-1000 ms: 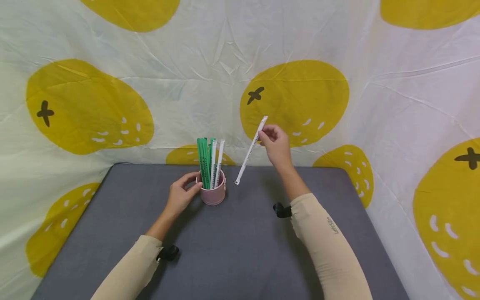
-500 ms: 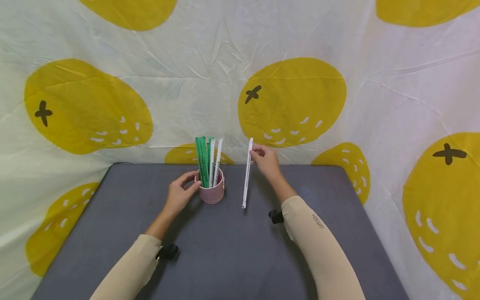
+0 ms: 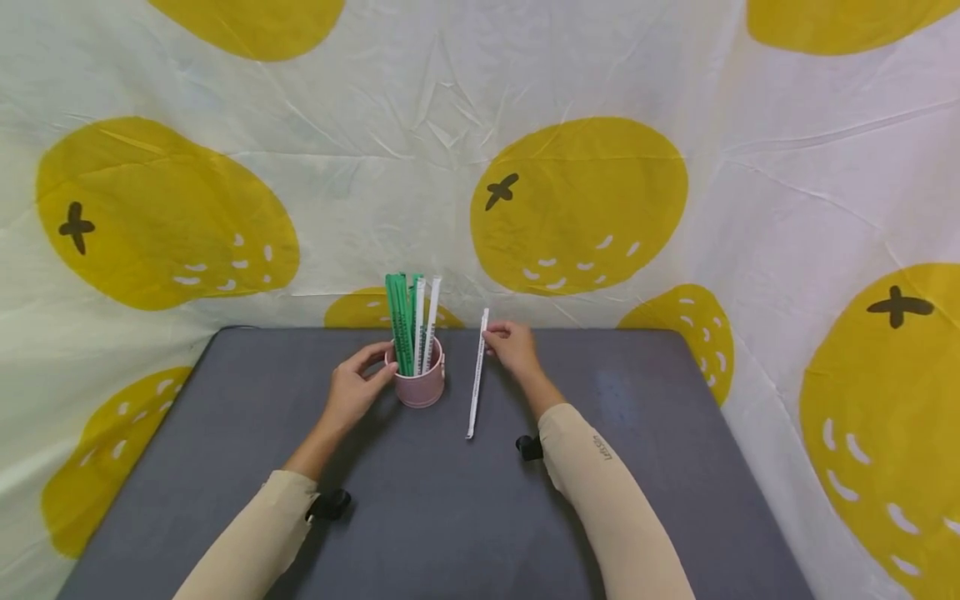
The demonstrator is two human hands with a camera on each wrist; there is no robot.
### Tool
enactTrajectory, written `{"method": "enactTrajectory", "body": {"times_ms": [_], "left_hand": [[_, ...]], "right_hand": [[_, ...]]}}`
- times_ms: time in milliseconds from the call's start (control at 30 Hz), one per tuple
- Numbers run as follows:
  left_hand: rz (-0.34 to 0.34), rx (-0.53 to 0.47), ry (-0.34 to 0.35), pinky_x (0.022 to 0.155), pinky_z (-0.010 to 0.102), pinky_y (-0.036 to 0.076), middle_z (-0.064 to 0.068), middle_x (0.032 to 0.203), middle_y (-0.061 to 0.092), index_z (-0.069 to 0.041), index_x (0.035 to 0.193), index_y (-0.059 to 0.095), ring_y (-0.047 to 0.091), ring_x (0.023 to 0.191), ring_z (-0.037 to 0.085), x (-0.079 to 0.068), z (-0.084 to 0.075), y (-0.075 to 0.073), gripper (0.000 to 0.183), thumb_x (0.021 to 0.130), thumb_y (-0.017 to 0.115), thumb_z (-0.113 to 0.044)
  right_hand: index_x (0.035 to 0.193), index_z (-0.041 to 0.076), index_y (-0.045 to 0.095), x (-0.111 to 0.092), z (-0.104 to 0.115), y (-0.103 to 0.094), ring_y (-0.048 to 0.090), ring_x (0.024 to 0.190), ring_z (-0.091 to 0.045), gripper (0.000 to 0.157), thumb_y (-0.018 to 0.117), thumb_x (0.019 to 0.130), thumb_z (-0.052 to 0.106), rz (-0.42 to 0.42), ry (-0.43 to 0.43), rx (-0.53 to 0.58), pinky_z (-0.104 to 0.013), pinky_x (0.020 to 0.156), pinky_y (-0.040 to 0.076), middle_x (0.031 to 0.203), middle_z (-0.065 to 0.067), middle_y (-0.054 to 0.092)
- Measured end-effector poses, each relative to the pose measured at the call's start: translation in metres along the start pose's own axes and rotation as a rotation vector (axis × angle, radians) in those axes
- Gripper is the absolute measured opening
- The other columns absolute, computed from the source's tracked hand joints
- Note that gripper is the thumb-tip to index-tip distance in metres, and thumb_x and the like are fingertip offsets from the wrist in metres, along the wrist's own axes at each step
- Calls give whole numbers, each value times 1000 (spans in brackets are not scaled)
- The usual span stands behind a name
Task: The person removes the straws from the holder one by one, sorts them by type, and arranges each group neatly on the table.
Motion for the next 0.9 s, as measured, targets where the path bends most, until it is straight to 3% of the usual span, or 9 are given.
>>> {"method": "enactTrajectory", "body": {"times_ms": [167, 400, 733, 900], "left_hand": [[-3, 1, 0, 100, 56, 54, 28, 132, 66, 7, 130, 66, 62, 125, 47, 0, 1, 1, 40, 93, 76, -3], [-18, -5, 15, 100, 56, 54, 28, 130, 67, 7, 129, 67, 62, 123, 49, 1, 2, 0, 39, 92, 76, -2], [-9, 6, 7, 100, 50, 55, 25, 133, 67, 6, 131, 66, 63, 125, 46, 3, 2, 0, 40, 93, 76, -5], [-10, -12, -2, 101, 52, 55, 26, 133, 67, 7, 131, 66, 63, 125, 45, 1, 4, 0, 41, 93, 76, -4]], "right_hand": [[116, -17, 66, 0, -14, 8, 66, 68, -9, 25, 68, 96, -1, 31, 37, -34, -22, 64, 60, 89, -12, 75], [115, -14, 69, -3, -21, 17, 65, 68, -7, 24, 70, 96, 2, 30, 55, -83, -25, 66, 62, 94, -18, 76], [108, -12, 70, -7, -27, 27, 66, 62, -11, 20, 72, 94, 2, 54, 89, -148, -19, 55, 56, 79, -12, 74], [102, -6, 74, -9, -34, 29, 65, 60, -7, 16, 76, 92, 6, 44, 78, -288, -17, 55, 54, 75, -8, 75]]}}
Point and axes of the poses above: each hand's wrist, its own x-axis towards the middle knuckle, its own y-axis out of the palm, z = x × y, the point moved 9 cm from there along x, towards the middle knuckle
